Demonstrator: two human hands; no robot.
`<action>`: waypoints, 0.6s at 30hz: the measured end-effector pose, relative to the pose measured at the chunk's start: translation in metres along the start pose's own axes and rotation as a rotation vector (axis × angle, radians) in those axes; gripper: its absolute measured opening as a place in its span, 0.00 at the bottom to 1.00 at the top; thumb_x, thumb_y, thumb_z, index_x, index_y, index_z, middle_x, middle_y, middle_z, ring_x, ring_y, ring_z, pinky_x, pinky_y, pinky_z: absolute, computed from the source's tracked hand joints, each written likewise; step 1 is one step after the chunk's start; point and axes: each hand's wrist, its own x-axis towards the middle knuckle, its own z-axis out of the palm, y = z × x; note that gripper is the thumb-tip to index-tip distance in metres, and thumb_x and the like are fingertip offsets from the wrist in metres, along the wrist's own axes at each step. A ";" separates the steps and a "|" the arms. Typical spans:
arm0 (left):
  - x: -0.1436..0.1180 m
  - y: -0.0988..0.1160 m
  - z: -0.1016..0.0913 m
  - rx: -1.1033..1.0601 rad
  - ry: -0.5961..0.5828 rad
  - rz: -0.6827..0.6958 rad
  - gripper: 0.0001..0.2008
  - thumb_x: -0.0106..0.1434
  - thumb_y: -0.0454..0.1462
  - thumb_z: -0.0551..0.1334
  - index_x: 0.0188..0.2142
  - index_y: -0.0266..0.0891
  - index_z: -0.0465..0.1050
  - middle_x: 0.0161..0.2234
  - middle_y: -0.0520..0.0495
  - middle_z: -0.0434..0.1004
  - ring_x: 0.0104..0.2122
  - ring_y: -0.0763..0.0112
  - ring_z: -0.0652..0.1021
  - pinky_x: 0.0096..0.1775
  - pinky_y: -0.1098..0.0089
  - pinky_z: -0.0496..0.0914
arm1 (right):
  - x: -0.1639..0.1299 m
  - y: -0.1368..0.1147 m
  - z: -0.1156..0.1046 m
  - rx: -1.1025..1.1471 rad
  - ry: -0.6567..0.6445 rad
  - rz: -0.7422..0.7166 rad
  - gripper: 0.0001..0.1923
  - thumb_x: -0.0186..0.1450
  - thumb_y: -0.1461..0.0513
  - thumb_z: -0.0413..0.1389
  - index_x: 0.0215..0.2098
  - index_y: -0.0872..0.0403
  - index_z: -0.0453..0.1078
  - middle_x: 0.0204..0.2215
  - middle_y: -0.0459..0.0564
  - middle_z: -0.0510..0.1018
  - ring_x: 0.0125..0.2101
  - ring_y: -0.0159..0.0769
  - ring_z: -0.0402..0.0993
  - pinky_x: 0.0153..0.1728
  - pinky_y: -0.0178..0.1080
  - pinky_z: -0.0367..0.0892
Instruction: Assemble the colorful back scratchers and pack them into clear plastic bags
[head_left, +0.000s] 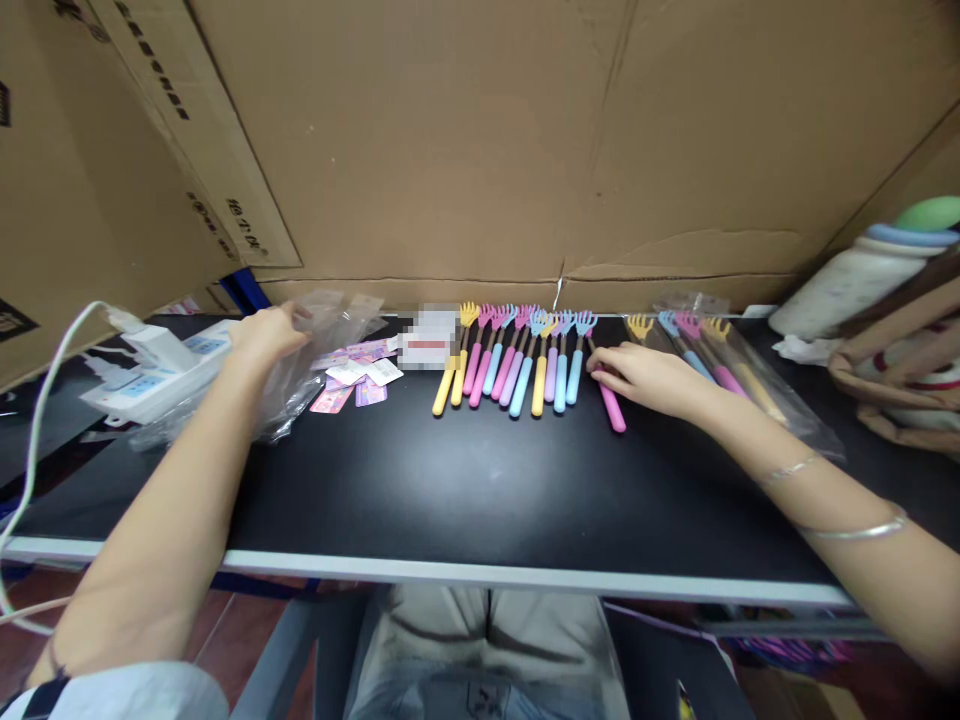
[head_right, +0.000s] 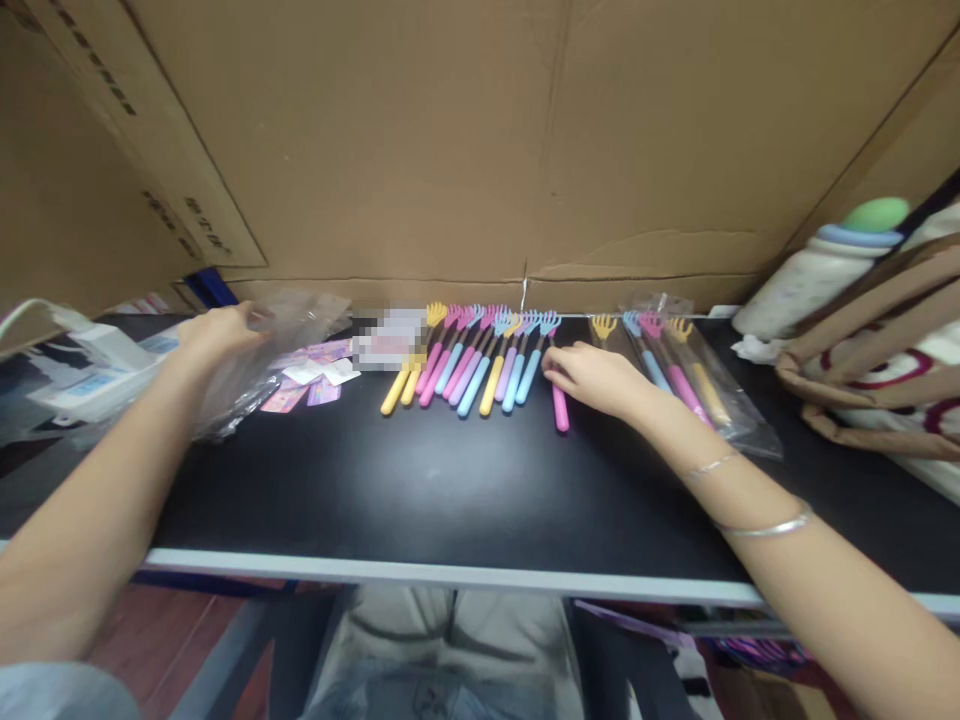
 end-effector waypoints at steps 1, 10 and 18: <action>-0.003 0.002 -0.005 0.005 -0.027 -0.008 0.22 0.59 0.47 0.57 0.50 0.42 0.70 0.39 0.42 0.76 0.32 0.61 0.71 0.32 0.68 0.59 | 0.000 0.000 0.000 -0.002 -0.002 0.000 0.16 0.69 0.55 0.41 0.42 0.52 0.67 0.36 0.53 0.74 0.37 0.41 0.71 0.34 0.39 0.62; -0.015 0.016 -0.037 -0.085 0.012 -0.103 0.21 0.60 0.40 0.54 0.54 0.47 0.65 0.53 0.48 0.71 0.49 0.54 0.70 0.44 0.61 0.64 | 0.000 -0.001 0.002 -0.012 0.012 -0.015 0.16 0.70 0.56 0.41 0.41 0.53 0.67 0.35 0.53 0.74 0.36 0.41 0.71 0.34 0.39 0.62; -0.016 0.033 -0.048 -0.821 0.243 0.031 0.17 0.57 0.36 0.62 0.48 0.38 0.71 0.33 0.51 0.73 0.29 0.77 0.70 0.34 0.75 0.66 | 0.001 0.004 0.004 0.033 -0.003 -0.029 0.17 0.69 0.55 0.41 0.43 0.53 0.68 0.36 0.54 0.74 0.37 0.42 0.71 0.38 0.41 0.64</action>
